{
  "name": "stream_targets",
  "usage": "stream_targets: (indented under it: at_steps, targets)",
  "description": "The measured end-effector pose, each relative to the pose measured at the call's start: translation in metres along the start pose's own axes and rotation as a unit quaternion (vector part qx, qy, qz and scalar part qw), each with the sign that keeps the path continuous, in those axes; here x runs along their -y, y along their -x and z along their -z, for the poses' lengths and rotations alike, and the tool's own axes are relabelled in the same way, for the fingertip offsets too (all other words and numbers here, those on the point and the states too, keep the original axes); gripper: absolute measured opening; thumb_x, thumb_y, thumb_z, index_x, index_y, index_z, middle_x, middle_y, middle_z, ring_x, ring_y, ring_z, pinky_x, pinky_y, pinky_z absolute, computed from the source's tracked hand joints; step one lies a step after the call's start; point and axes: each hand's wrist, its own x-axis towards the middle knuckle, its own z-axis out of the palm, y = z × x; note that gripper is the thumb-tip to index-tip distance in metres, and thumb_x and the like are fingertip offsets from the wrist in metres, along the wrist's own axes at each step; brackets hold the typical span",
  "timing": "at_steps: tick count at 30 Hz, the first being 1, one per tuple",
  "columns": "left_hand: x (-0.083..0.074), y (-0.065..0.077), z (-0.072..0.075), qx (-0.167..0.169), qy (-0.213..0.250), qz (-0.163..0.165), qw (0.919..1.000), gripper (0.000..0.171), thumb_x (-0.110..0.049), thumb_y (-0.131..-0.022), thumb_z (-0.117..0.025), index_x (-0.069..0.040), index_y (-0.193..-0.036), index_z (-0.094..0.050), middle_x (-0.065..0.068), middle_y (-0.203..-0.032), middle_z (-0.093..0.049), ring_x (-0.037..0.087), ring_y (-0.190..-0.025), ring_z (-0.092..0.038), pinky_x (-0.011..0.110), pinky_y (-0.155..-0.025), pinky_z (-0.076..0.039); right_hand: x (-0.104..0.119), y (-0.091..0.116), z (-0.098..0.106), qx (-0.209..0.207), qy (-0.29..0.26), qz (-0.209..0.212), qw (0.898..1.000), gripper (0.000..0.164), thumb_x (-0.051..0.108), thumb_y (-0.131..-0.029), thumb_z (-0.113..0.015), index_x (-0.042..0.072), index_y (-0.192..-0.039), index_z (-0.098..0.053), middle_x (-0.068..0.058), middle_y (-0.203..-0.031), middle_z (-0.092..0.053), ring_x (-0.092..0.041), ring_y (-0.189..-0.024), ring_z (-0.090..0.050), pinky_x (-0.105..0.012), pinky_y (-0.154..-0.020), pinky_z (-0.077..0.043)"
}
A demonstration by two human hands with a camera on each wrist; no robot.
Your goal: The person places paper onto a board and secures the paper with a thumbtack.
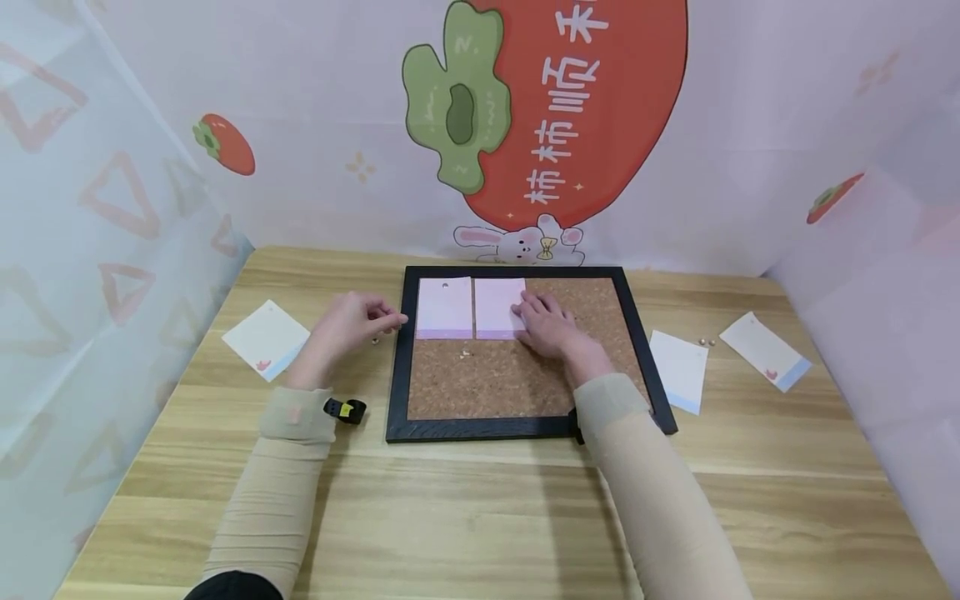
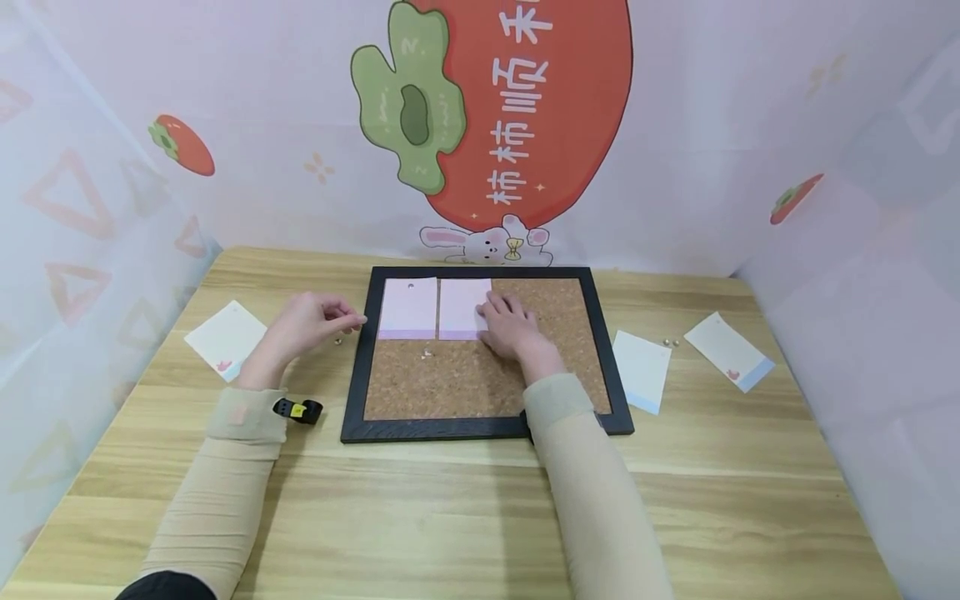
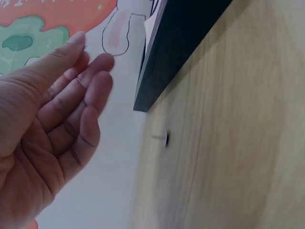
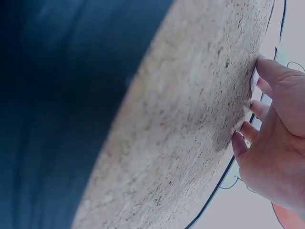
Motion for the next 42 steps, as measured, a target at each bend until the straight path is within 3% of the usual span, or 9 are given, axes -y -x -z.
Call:
stream_targets:
  at_steps: [5,11,14,21,30,34,42]
  targets:
    - [-0.012,0.000,-0.005,-0.024,0.040,-0.011,0.9989,0.030,-0.045,-0.092,-0.069,-0.016,-0.091,-0.073,0.005,-0.085,-0.077,0.026,-0.066,-0.066,0.029,-0.056,-0.048,-0.001,0.001,-0.002,-0.003,-0.001,-0.001,1.000,0.056,0.034,-0.106,-0.045,0.019,-0.157,-0.028,-0.005,-0.171,-0.003,-0.033,-0.157,0.001,-0.066,-0.122,-0.010]
    - [-0.024,0.001,-0.011,-0.047,0.054,-0.036,0.9967,0.026,-0.043,-0.090,-0.073,-0.018,-0.088,-0.073,0.000,-0.083,-0.076,0.015,-0.076,-0.068,0.030,-0.069,-0.051,-0.002,0.000,-0.004,0.000,-0.008,-0.001,1.000,0.055,0.034,-0.106,-0.045,0.020,-0.157,-0.029,-0.003,-0.171,-0.002,-0.033,-0.157,0.002,-0.065,-0.122,-0.009]
    - [-0.027,-0.001,-0.016,-0.041,0.064,-0.045,0.9960,0.021,-0.038,-0.090,-0.074,-0.017,-0.087,-0.072,0.000,-0.083,-0.075,0.014,-0.078,-0.068,0.031,-0.074,-0.052,-0.003,0.000,-0.004,-0.001,-0.010,0.000,1.000,0.055,0.034,-0.106,-0.045,0.020,-0.157,-0.028,-0.004,-0.171,-0.002,-0.033,-0.157,0.002,-0.065,-0.122,-0.009]
    - [-0.028,-0.011,-0.029,-0.005,0.053,-0.071,0.9961,0.012,-0.026,-0.092,-0.073,-0.014,-0.089,-0.070,0.001,-0.085,-0.077,0.012,-0.077,-0.070,0.028,-0.071,-0.052,-0.002,0.002,-0.003,0.008,-0.012,0.000,1.000,0.059,0.034,-0.106,-0.045,0.020,-0.159,-0.024,-0.004,-0.171,0.000,-0.033,-0.157,0.003,-0.064,-0.123,-0.007]
    - [-0.038,-0.017,-0.031,0.014,0.047,-0.079,0.9957,0.009,-0.027,-0.091,-0.074,-0.018,-0.090,-0.076,0.001,-0.083,-0.078,0.018,-0.073,-0.071,0.031,-0.070,-0.053,-0.004,0.002,-0.006,-0.001,-0.010,0.008,1.000,0.058,0.034,-0.106,-0.043,0.019,-0.159,-0.024,-0.004,-0.171,0.000,-0.033,-0.157,0.001,-0.064,-0.122,-0.008]
    - [-0.043,-0.022,-0.032,0.013,0.033,-0.092,0.9951,0.009,-0.028,-0.090,-0.074,-0.020,-0.090,-0.078,-0.003,-0.084,-0.078,0.014,-0.074,-0.068,0.029,-0.069,-0.051,-0.004,0.002,-0.006,-0.001,-0.006,0.009,1.000,0.056,0.034,-0.107,-0.042,0.019,-0.158,-0.025,-0.004,-0.171,0.000,-0.033,-0.157,0.002,-0.065,-0.122,-0.008]
    - [-0.050,-0.032,-0.035,0.021,0.034,-0.110,0.9931,0.016,-0.022,-0.094,-0.070,-0.013,-0.103,-0.079,0.002,-0.102,-0.078,0.015,-0.088,-0.069,0.033,-0.078,-0.055,-0.004,0.002,-0.005,0.003,-0.004,0.013,1.000,0.056,0.033,-0.107,-0.042,0.018,-0.158,-0.024,-0.006,-0.171,0.001,-0.035,-0.157,0.002,-0.065,-0.122,-0.009]
